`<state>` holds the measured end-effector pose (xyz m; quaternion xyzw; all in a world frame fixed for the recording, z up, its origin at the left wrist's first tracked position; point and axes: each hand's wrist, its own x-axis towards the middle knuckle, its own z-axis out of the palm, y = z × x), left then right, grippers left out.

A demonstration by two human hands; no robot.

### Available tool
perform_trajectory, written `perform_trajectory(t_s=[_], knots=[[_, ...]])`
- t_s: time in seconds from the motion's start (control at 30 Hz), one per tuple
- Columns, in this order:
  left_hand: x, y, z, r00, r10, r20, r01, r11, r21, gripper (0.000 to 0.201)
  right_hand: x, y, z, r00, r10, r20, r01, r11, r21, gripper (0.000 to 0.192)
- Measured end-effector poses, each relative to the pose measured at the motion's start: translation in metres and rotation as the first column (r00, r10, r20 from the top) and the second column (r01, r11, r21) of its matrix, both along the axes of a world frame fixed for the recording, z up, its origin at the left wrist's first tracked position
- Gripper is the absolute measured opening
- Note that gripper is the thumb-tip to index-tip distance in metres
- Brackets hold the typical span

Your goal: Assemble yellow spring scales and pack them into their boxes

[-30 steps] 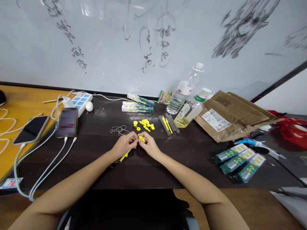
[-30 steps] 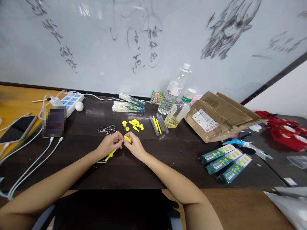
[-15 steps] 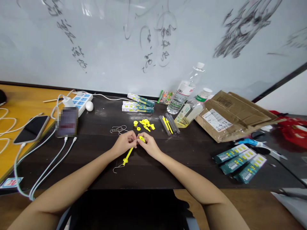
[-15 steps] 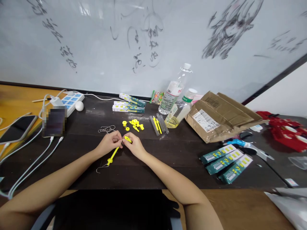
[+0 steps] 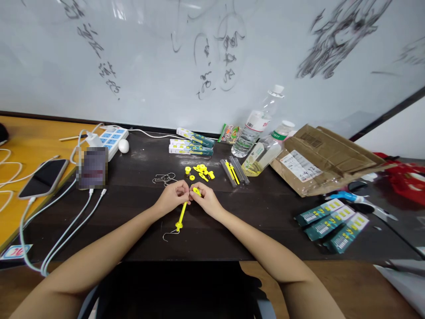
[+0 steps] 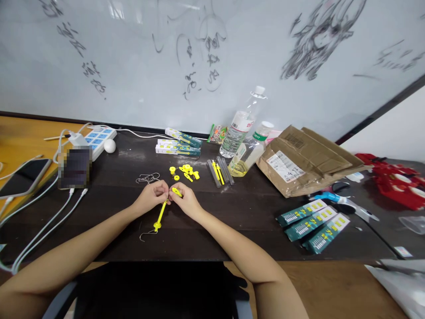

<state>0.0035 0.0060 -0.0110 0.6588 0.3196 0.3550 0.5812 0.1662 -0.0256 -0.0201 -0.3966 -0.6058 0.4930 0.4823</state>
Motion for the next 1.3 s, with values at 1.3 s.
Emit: perform_trajectory(t_s=[1.3], knots=[[-0.001, -0.005, 0.005, 0.974, 0.135, -0.181, -0.048, 0.906, 0.420, 0.006, 0.004, -0.001, 0.005, 0.989, -0.076, 0.125, 0.076, 0.997, 0.000, 0.024]])
